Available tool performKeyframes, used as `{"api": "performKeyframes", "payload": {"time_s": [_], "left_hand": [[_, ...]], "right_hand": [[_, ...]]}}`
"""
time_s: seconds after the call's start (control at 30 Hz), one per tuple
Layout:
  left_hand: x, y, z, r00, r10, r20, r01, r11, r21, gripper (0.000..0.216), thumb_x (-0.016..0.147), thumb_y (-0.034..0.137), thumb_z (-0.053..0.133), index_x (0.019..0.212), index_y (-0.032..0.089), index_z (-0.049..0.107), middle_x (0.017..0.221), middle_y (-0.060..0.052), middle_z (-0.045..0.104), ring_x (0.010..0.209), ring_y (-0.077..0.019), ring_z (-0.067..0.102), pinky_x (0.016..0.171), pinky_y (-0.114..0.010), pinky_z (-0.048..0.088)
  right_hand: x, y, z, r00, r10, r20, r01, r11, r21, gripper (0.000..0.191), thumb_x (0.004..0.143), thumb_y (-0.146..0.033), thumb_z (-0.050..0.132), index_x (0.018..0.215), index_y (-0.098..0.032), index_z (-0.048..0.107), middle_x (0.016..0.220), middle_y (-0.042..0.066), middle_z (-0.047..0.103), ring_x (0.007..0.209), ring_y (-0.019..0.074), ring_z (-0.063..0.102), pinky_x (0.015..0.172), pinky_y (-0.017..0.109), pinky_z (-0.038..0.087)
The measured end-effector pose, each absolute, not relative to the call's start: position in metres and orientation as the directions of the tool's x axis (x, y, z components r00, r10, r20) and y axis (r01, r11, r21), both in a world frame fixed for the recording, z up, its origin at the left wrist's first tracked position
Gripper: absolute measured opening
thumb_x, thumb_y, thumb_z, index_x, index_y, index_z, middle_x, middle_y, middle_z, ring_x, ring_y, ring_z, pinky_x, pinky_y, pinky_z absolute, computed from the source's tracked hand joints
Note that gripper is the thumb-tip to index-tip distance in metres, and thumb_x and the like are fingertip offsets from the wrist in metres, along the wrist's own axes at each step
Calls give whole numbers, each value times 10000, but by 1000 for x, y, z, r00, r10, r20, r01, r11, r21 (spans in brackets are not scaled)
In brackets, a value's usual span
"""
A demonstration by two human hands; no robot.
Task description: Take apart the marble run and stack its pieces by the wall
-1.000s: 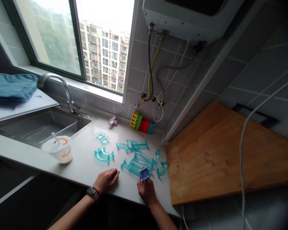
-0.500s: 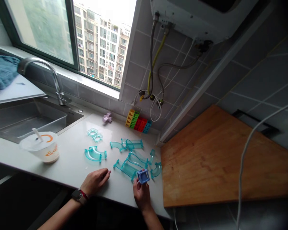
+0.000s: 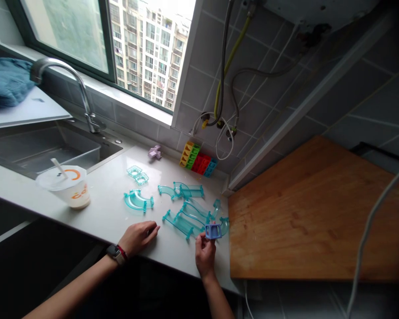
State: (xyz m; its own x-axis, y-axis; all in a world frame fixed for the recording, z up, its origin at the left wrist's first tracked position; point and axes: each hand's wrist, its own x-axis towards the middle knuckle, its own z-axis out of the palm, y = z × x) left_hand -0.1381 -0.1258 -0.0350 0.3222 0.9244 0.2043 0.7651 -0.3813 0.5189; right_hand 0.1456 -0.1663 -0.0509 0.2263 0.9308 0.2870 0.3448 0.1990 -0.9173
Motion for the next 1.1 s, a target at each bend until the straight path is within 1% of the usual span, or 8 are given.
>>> {"api": "performKeyframes", "payload": {"time_s": [0.37, 0.47, 0.57, 0.6, 0.67, 0.73, 0.9, 1.1], "left_hand": [[-133, -128, -25, 303, 918, 257, 771, -395, 499, 373, 1008, 414, 458, 724, 223, 604, 646, 6, 613, 597, -155, 558, 605, -273, 348], [-132, -130, -24, 298, 911, 286, 786, -404, 468, 379, 1016, 412, 445, 723, 224, 594, 652, 7, 626, 590, -150, 562, 599, -271, 361], [-132, -131, -24, 310, 902, 301, 798, -419, 434, 369, 1023, 407, 438, 743, 225, 593, 671, 9, 637, 601, -143, 573, 607, -266, 382], [-132, -131, -25, 315, 900, 301, 800, -422, 426, 359, 1024, 406, 440, 757, 226, 598, 680, 9, 642, 607, -142, 575, 612, -265, 389], [-133, -132, -27, 320, 901, 294, 804, -422, 418, 341, 1024, 405, 441, 787, 227, 608, 701, 6, 647, 618, -144, 576, 621, -268, 396], [-134, -132, -29, 319, 904, 284, 808, -416, 418, 335, 1025, 407, 435, 807, 225, 612, 715, -1, 647, 626, -149, 572, 626, -275, 394], [-133, -129, -29, 326, 905, 271, 798, -418, 435, 328, 1015, 417, 454, 807, 223, 617, 691, 0, 625, 608, -149, 562, 604, -271, 399], [-129, -134, -20, 266, 912, 312, 709, -405, 578, 216, 1001, 387, 519, 1147, 240, 581, 769, 26, 650, 520, -112, 538, 533, -241, 448]], "right_hand": [[147, -168, -47, 321, 884, 340, 267, 260, -928, 648, 996, -395, 547, 1541, -167, 281, 855, 18, 616, 671, 171, 624, 646, 300, 557], [148, -171, -49, 208, 911, 356, 269, 297, -916, 512, 985, -376, 569, 1444, -184, 446, 889, 30, 635, 647, 151, 598, 613, 273, 539], [148, -173, -51, -21, 930, 367, 327, 353, -877, 304, 967, -368, 602, 1209, -189, 648, 920, 60, 678, 645, 150, 599, 572, 250, 519], [148, -173, -50, -81, 920, 384, 360, 386, -849, 265, 969, -363, 599, 1153, -192, 682, 930, 70, 683, 654, 154, 602, 572, 250, 518], [147, -174, -46, -168, 896, 411, 411, 442, -797, 273, 982, -327, 570, 1189, -199, 694, 1007, 96, 689, 693, 166, 615, 621, 275, 543], [146, -174, -40, -186, 881, 434, 431, 470, -770, 282, 982, -255, 532, 1204, -208, 700, 1061, 110, 680, 783, 192, 635, 693, 304, 562], [147, -174, -34, -110, 898, 427, 412, 432, -802, 263, 913, -181, 552, 1121, -196, 712, 971, 84, 657, 747, 180, 611, 618, 271, 548], [146, -172, -36, -94, 909, 405, 353, 411, -840, 246, 841, -121, 580, 1044, -189, 701, 959, 60, 657, 683, 147, 592, 582, 246, 522]]}}
